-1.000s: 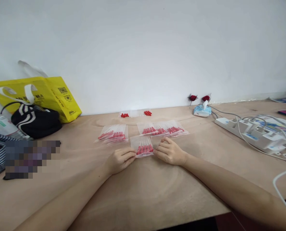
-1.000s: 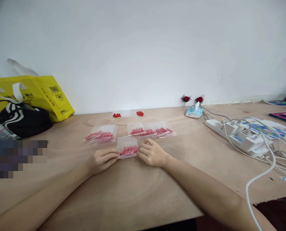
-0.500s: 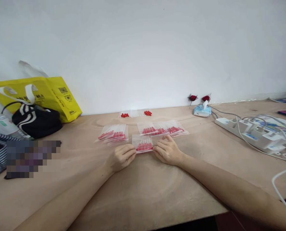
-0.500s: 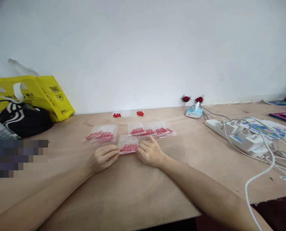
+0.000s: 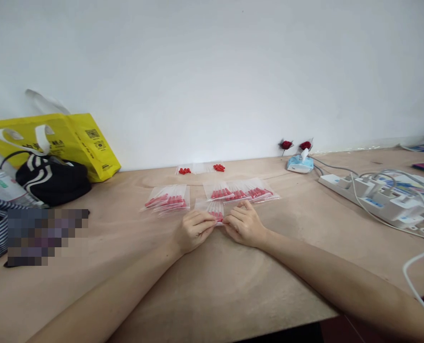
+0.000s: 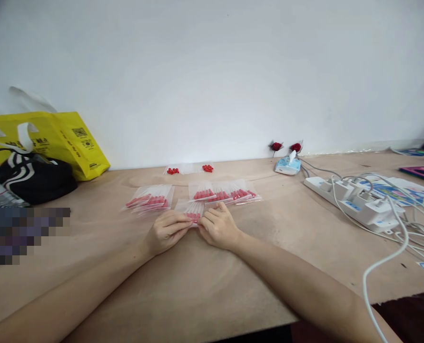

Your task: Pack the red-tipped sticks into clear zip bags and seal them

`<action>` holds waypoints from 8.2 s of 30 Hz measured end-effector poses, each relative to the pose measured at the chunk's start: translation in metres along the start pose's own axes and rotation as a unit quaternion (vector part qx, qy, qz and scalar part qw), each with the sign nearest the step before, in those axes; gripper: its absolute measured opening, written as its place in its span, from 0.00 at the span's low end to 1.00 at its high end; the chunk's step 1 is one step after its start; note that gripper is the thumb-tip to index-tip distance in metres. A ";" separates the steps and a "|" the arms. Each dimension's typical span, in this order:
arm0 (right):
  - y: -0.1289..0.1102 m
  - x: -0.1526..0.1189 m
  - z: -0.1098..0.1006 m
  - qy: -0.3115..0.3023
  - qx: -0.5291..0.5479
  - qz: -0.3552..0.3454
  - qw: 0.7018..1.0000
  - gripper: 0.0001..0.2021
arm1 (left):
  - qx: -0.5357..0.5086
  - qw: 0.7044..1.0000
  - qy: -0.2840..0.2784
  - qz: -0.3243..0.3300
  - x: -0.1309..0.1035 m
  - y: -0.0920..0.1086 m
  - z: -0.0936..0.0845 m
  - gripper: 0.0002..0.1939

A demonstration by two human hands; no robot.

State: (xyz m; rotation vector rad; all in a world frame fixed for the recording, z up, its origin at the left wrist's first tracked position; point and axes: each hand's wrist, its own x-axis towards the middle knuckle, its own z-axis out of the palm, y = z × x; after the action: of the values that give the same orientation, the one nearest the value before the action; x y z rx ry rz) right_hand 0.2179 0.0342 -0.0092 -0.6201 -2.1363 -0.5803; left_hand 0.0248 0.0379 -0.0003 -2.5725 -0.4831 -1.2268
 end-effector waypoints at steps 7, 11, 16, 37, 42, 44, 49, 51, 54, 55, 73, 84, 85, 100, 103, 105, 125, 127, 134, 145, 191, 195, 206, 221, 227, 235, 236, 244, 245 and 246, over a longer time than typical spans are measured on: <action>-0.005 0.003 -0.002 0.027 -0.008 -0.023 0.999 0.06 | 0.034 0.999 0.009 0.029 0.001 0.003 -0.003 0.05; -0.007 0.003 0.000 0.039 -0.015 -0.041 0.998 0.07 | 0.064 0.996 0.010 0.058 0.002 0.004 -0.006 0.05; -0.005 0.003 -0.001 0.056 -0.007 -0.019 0.998 0.07 | 0.070 0.996 0.003 0.058 0.002 0.003 -0.009 0.06; -0.002 0.004 0.004 0.036 -0.010 0.006 0.999 0.07 | 0.070 0.997 0.006 0.042 0.003 0.002 -0.006 0.06; -0.003 0.004 0.005 0.035 -0.007 -0.012 0.999 0.07 | 0.087 0.995 0.000 0.055 0.004 0.003 -0.006 0.04; -0.003 0.003 0.005 0.030 -0.010 -0.010 0.999 0.07 | 0.099 0.994 -0.003 0.050 0.003 0.003 -0.008 0.04; 0.000 0.002 0.005 0.014 -0.007 0.006 1.000 0.08 | 0.127 0.991 -0.011 0.030 -0.002 0.000 -0.015 0.04; -0.001 0.002 0.005 0.016 0.001 0.010 1.000 0.07 | 0.124 0.992 -0.009 0.038 -0.003 -0.001 -0.016 0.04; -0.002 0.003 0.006 0.032 0.006 0.012 0.999 0.06 | 0.116 0.992 -0.004 0.053 -0.003 0.000 -0.015 0.04; -0.002 0.003 0.006 0.038 0.007 0.008 0.999 0.06 | 0.116 0.992 -0.003 0.057 -0.002 0.000 -0.015 0.04; -0.002 0.004 -0.001 0.012 0.043 0.006 0.999 0.09 | 0.165 0.984 -0.044 0.058 -0.011 -0.007 -0.035 0.06; -0.011 0.005 0.004 -0.039 0.111 -0.023 0.993 0.12 | 0.122 0.984 -0.114 -0.065 -0.006 0.017 -0.030 0.18; -0.013 0.006 0.004 -0.043 0.112 -0.032 0.992 0.13 | 0.129 0.981 -0.127 -0.067 -0.005 0.020 -0.027 0.17; 0.024 -0.009 -0.008 -0.179 0.057 0.167 0.968 0.10 | 0.228 0.951 -0.003 -0.209 0.018 0.002 -0.050 0.12; 0.028 -0.009 -0.005 -0.204 0.011 0.222 0.953 0.12 | 0.239 0.941 -0.007 -0.239 0.026 -0.023 -0.039 0.12; 0.028 -0.008 -0.003 -0.225 0.001 0.249 0.942 0.13 | 0.237 0.932 -0.068 -0.264 0.027 -0.038 -0.024 0.11; 0.048 -0.022 0.001 -0.314 0.033 0.377 0.871 0.31 | 0.109 0.883 -0.317 -0.328 0.018 -0.034 0.034 0.23; 0.053 -0.020 0.008 -0.307 0.019 0.373 0.876 0.31 | 0.118 0.883 -0.310 -0.332 0.020 -0.039 0.038 0.23; 0.053 -0.017 0.014 -0.273 -0.013 0.362 0.891 0.29 | 0.181 0.921 -0.224 -0.264 0.021 -0.029 0.032 0.24; 0.045 -0.027 0.005 -0.167 0.044 0.269 0.947 0.11 | 0.184 0.936 -0.148 -0.262 -0.066 -0.087 -0.088 0.22; 0.031 -0.014 -0.010 -0.128 0.030 -0.061 0.989 0.13 | -0.015 0.989 -0.132 -0.059 -0.021 -0.008 -0.029 0.08; 0.029 -0.013 -0.009 -0.103 0.033 -0.094 0.990 0.11 | 0.027 0.994 -0.106 -0.003 -0.024 -0.007 -0.029 0.07; 0.022 -0.008 -0.011 -0.065 0.021 -0.181 0.981 0.10 | 0.076 0.983 -0.081 0.143 -0.015 -0.007 -0.033 0.06; 0.018 -0.008 -0.017 0.024 -0.041 -0.210 0.976 0.07 | 0.095 0.979 -0.080 0.163 -0.020 -0.018 -0.039 0.06; 0.014 -0.011 -0.009 0.004 -0.009 -0.116 0.993 0.08 | 0.106 0.985 -0.074 0.115 -0.020 -0.019 -0.033 0.08; 0.017 -0.012 -0.004 -0.040 0.046 -0.013 0.998 0.05 | 0.038 0.997 -0.059 0.004 -0.021 -0.017 -0.027 0.03; 0.015 -0.011 -0.002 -0.039 0.046 -0.005 0.998 0.05 | 0.030 0.998 -0.059 -0.003 -0.021 -0.017 -0.025 0.04; -0.014 0.011 0.016 -0.010 0.016 -0.033 0.999 0.07 | 0.022 0.997 -0.071 -0.003 -0.018 -0.013 -0.019 0.06; -0.015 0.013 0.017 -0.006 0.014 -0.038 0.999 0.07 | 0.024 0.997 -0.071 0.003 -0.018 -0.013 -0.019 0.06; -0.015 0.014 0.018 -0.004 0.012 -0.043 0.999 0.07 | 0.026 0.997 -0.070 0.010 -0.018 -0.013 -0.019 0.06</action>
State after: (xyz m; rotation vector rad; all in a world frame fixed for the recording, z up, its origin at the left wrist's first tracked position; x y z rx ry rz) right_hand 0.1907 0.0362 -0.0109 -0.5194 -2.1822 -0.6002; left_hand -0.0045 0.0391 -0.0015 -2.6231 -0.5102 -1.0185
